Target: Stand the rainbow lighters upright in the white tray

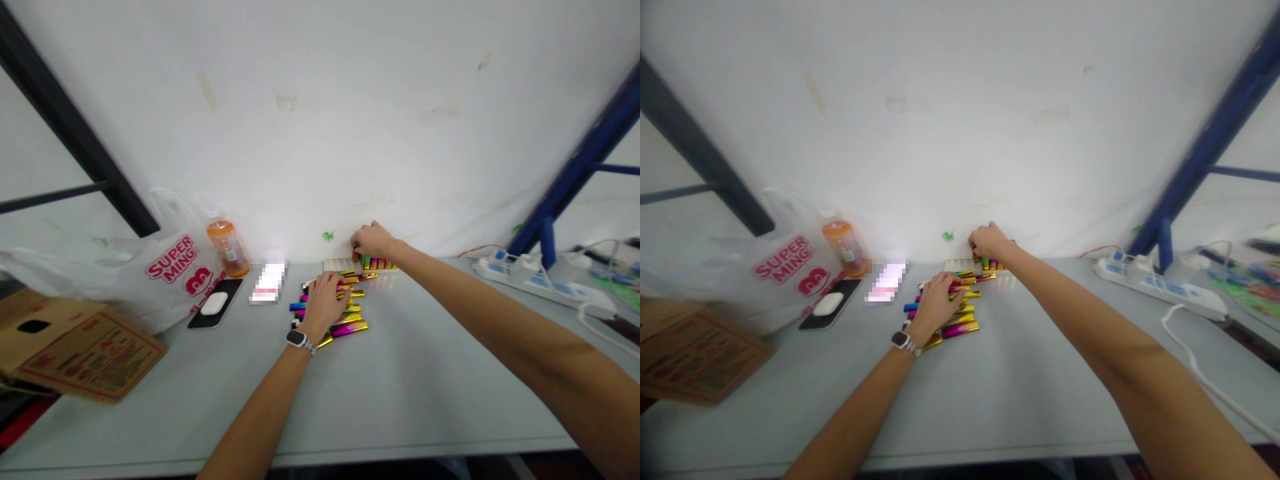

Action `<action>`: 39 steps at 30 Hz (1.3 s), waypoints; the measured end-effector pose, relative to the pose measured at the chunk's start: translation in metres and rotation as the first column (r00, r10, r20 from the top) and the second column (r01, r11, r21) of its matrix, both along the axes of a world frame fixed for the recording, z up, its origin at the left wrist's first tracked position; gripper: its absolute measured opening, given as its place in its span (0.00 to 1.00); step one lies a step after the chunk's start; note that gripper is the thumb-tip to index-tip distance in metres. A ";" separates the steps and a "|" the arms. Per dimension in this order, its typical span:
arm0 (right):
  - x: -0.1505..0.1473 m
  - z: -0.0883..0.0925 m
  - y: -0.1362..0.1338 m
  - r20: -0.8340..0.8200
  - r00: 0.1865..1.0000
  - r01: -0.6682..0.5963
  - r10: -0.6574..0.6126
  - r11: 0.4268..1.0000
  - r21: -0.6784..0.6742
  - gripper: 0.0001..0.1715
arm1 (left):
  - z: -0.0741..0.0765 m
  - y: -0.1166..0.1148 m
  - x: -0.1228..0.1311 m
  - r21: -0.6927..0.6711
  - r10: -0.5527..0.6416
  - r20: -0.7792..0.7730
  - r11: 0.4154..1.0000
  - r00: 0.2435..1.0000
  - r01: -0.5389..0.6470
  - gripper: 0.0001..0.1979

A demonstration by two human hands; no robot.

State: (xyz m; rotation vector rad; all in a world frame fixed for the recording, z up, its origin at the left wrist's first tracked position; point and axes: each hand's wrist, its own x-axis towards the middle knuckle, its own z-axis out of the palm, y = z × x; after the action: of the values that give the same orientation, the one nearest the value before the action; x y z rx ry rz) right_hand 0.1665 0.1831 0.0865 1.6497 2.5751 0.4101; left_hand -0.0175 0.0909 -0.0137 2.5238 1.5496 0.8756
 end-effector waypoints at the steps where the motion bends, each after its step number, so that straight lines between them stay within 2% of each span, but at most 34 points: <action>1: 0.000 0.001 0.000 0.000 1.000 0.011 -0.011 1.000 -0.005 0.14 | -0.001 0.000 0.000 -0.003 -0.007 0.000 1.000 1.000 0.007 0.10; 5: 0.001 0.005 0.002 0.024 0.999 0.044 -0.043 0.998 -0.034 0.16 | -0.002 0.001 0.002 -0.015 -0.023 0.000 1.000 1.000 0.023 0.11; 12: -0.001 0.007 0.004 0.063 0.998 0.018 -0.015 0.999 -0.050 0.16 | 0.000 -0.001 0.006 -0.005 -0.002 -0.005 1.000 1.000 0.002 0.11; 24: -0.006 -0.027 -0.009 0.074 0.997 -0.042 0.032 0.990 0.133 0.19 | 0.001 0.002 0.003 -0.001 0.139 0.001 0.990 0.990 -0.139 0.10; 30: -0.008 -0.033 -0.016 0.146 0.989 -0.065 0.036 0.978 0.196 0.27 | -0.001 0.005 0.005 -0.050 0.179 0.009 0.983 0.984 -0.178 0.12; 34: -0.011 -0.036 -0.023 0.168 0.985 -0.067 0.038 0.983 0.170 0.35 | -0.003 0.006 0.007 -0.073 0.143 0.066 0.988 0.988 -0.138 0.14; 39: -0.019 -0.040 -0.033 0.157 0.987 0.007 -0.026 0.992 0.125 0.39 | 0.007 0.007 -0.001 -0.067 0.146 0.127 0.988 0.981 -0.138 0.15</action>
State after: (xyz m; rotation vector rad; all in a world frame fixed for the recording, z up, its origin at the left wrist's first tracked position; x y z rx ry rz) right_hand 0.1474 0.1505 0.0470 1.6018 2.4642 0.6847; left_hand -0.0186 0.0980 -0.0066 2.2888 1.7035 0.9764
